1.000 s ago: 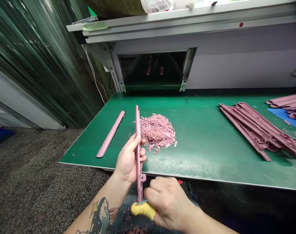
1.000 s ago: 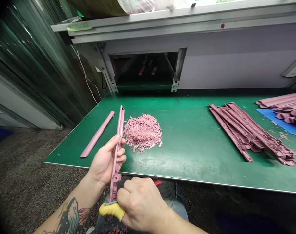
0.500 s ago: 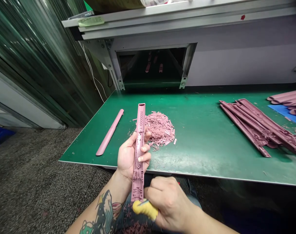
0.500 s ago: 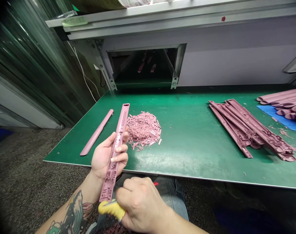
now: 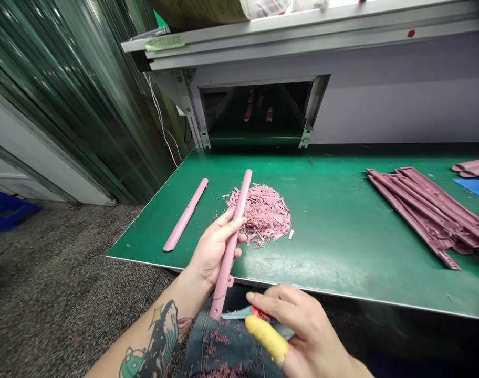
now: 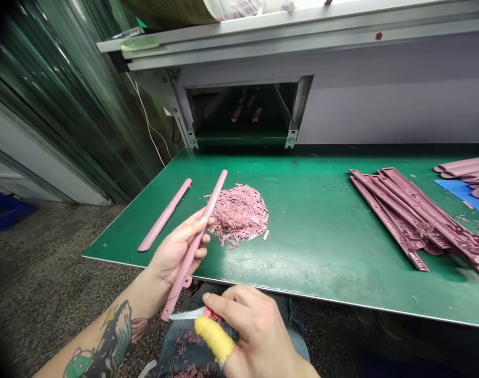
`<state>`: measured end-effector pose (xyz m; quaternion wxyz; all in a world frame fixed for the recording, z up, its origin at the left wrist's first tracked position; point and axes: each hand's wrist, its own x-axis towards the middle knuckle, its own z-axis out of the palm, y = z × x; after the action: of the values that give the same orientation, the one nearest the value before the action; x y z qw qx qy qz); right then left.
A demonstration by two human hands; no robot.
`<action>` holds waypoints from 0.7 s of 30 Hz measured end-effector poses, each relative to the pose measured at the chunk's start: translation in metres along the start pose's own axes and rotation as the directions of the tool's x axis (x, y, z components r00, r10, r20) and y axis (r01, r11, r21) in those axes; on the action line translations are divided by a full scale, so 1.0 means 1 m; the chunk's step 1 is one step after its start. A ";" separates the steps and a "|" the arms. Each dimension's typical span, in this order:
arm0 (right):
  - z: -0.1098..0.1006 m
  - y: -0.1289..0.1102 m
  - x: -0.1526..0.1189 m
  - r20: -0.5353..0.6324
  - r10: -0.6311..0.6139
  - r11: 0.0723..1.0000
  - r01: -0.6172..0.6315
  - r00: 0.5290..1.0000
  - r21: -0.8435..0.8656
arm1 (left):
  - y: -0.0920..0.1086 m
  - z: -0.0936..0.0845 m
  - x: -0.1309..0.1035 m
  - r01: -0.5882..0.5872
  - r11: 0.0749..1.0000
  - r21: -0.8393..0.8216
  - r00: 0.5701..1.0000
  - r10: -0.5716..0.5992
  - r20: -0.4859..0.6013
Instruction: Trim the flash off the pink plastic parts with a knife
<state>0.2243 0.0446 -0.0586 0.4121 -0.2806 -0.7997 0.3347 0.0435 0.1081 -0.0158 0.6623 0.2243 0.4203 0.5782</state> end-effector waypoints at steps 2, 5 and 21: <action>-0.007 -0.004 0.010 0.036 -0.020 0.993 0.024 0.999 -0.117 | 0.000 0.003 0.001 -0.012 0.995 0.098 1.000 0.012 0.005; -0.007 -0.003 0.011 0.095 0.034 0.978 -0.013 0.995 -0.207 | -0.003 0.006 0.002 -0.017 0.978 0.209 1.000 0.012 0.024; 0.022 0.017 0.005 -0.124 0.578 0.748 -0.463 0.806 0.475 | -0.036 0.038 0.000 -0.018 0.924 0.381 0.988 0.075 -0.135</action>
<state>0.2064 0.0520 -0.0783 0.4539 -0.4399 -0.5339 0.5616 0.0948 0.1068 -0.0231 0.5597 0.3144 0.5663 0.5169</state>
